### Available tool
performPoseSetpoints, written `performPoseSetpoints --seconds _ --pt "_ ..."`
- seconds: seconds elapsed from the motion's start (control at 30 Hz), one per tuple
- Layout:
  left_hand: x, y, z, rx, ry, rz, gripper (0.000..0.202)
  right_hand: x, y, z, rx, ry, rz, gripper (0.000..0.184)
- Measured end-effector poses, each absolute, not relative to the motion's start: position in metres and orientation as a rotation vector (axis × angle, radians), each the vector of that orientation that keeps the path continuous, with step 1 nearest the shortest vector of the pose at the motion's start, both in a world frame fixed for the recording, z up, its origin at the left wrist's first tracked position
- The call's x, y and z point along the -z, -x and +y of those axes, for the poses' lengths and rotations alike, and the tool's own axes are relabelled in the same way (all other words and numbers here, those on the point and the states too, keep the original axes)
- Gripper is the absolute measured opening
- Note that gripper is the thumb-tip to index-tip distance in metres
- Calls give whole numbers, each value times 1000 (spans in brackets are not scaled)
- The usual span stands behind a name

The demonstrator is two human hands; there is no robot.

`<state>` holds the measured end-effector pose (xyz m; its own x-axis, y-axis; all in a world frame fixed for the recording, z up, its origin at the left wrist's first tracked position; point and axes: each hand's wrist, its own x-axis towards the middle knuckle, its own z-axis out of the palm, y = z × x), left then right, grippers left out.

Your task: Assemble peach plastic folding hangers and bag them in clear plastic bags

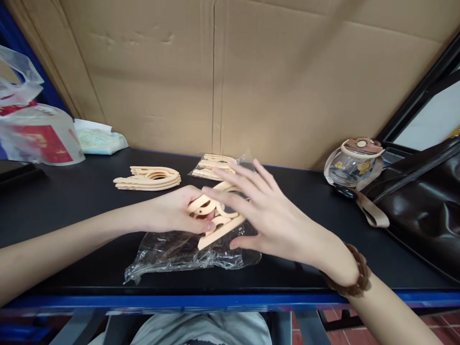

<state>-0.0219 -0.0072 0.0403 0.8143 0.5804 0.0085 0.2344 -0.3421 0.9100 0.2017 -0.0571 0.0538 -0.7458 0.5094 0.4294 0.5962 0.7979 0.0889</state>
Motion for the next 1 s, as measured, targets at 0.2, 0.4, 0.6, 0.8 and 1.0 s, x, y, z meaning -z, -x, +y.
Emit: performPoseSetpoints --seconds 0.2,0.4,0.6,0.8,1.0 --pt "-46 23 -11 -235 -1946 595 19 -48 -199 -61 7 848 -2651 77" --pt "-47 25 -4 -465 -2125 716 28 -61 -218 -60 138 1086 -2470 79" --pt "-31 31 5 -546 -2784 910 37 -63 -244 -49 383 1403 -2332 92" --pt "-21 32 6 -194 -2793 986 41 -53 -247 -48 247 1489 -2520 86" --pt "-24 31 5 -99 -2818 981 45 -58 -246 -55 -112 1424 -2645 89"
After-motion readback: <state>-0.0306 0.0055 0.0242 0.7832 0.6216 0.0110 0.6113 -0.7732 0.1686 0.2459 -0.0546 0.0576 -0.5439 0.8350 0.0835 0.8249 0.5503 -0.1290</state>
